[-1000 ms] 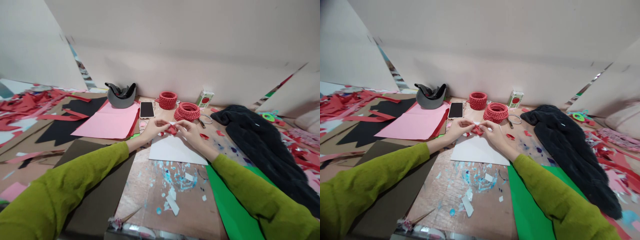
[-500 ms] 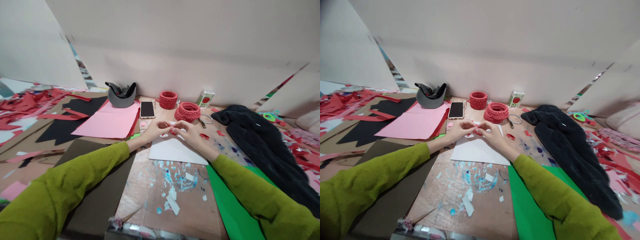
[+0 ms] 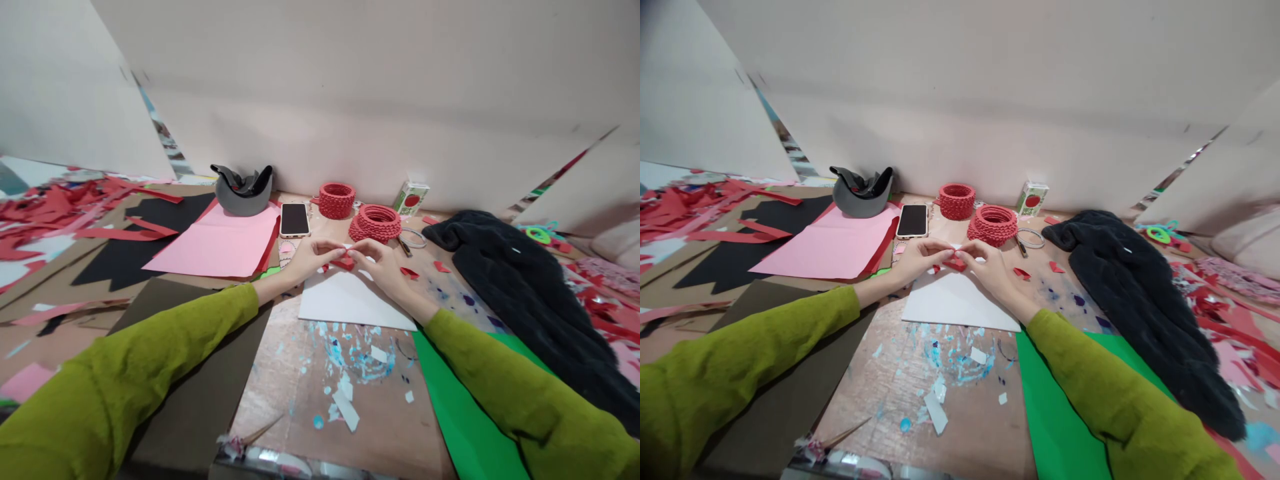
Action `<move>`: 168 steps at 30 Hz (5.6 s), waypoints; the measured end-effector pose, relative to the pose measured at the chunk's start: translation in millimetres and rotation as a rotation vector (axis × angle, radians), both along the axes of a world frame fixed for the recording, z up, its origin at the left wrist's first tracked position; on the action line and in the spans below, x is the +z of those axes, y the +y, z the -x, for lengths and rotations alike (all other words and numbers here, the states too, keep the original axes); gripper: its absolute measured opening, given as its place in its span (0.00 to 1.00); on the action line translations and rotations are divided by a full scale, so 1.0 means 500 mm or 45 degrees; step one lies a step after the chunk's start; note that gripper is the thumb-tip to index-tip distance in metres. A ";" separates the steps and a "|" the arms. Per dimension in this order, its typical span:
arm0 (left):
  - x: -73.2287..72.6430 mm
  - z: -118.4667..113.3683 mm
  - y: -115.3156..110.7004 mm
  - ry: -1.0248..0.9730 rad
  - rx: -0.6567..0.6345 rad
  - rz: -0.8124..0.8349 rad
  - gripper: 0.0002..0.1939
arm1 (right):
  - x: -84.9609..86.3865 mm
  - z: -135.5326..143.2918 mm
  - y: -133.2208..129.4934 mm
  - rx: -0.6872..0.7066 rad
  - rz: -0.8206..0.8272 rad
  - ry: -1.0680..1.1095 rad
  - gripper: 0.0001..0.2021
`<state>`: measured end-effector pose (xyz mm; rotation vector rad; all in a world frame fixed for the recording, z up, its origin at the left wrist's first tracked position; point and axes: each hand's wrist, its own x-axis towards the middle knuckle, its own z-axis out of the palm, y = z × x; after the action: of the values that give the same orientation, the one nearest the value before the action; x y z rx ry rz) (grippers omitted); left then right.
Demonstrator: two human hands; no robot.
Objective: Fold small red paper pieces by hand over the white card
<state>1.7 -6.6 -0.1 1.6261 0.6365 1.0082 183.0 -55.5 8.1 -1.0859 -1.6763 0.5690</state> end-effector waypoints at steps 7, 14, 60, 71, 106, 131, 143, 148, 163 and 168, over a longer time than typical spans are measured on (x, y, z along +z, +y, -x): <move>-0.008 0.003 0.006 -0.025 -0.101 0.032 0.18 | 0.000 -0.001 0.001 -0.017 -0.011 -0.030 0.08; -0.001 0.003 0.001 0.030 -0.162 0.000 0.17 | 0.002 -0.001 -0.003 -0.037 -0.023 -0.119 0.09; -0.002 0.004 0.008 0.048 -0.130 0.160 0.16 | 0.000 0.009 -0.014 -0.120 -0.346 -0.259 0.03; 0.003 0.010 0.009 0.024 -0.140 0.207 0.17 | -0.004 0.009 -0.015 -0.104 -0.389 -0.353 0.04; -0.006 0.007 0.018 0.116 -0.216 0.036 0.15 | 0.006 0.011 -0.016 -0.158 -0.426 -0.290 0.08; 0.012 0.008 0.008 0.009 -0.165 0.198 0.13 | 0.000 0.003 -0.007 -0.032 -0.373 -0.162 0.03; 0.006 0.009 0.008 0.055 -0.240 0.087 0.12 | -0.002 -0.006 0.000 0.012 -0.061 -0.018 0.08; 0.014 0.008 0.002 0.151 -0.231 0.069 0.13 | -0.004 -0.008 0.002 0.008 -0.057 0.006 0.08; 0.009 0.008 0.012 0.253 -0.259 -0.047 0.14 | -0.006 -0.009 0.006 0.017 -0.060 -0.058 0.09; 0.007 0.008 0.011 0.212 -0.234 -0.020 0.15 | 0.009 0.001 -0.004 0.007 -0.009 -0.083 0.09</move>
<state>-2.4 -0.9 3.2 1.7599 0.5782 0.7517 182.3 -57.6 12.7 -1.1052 -1.7374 0.5358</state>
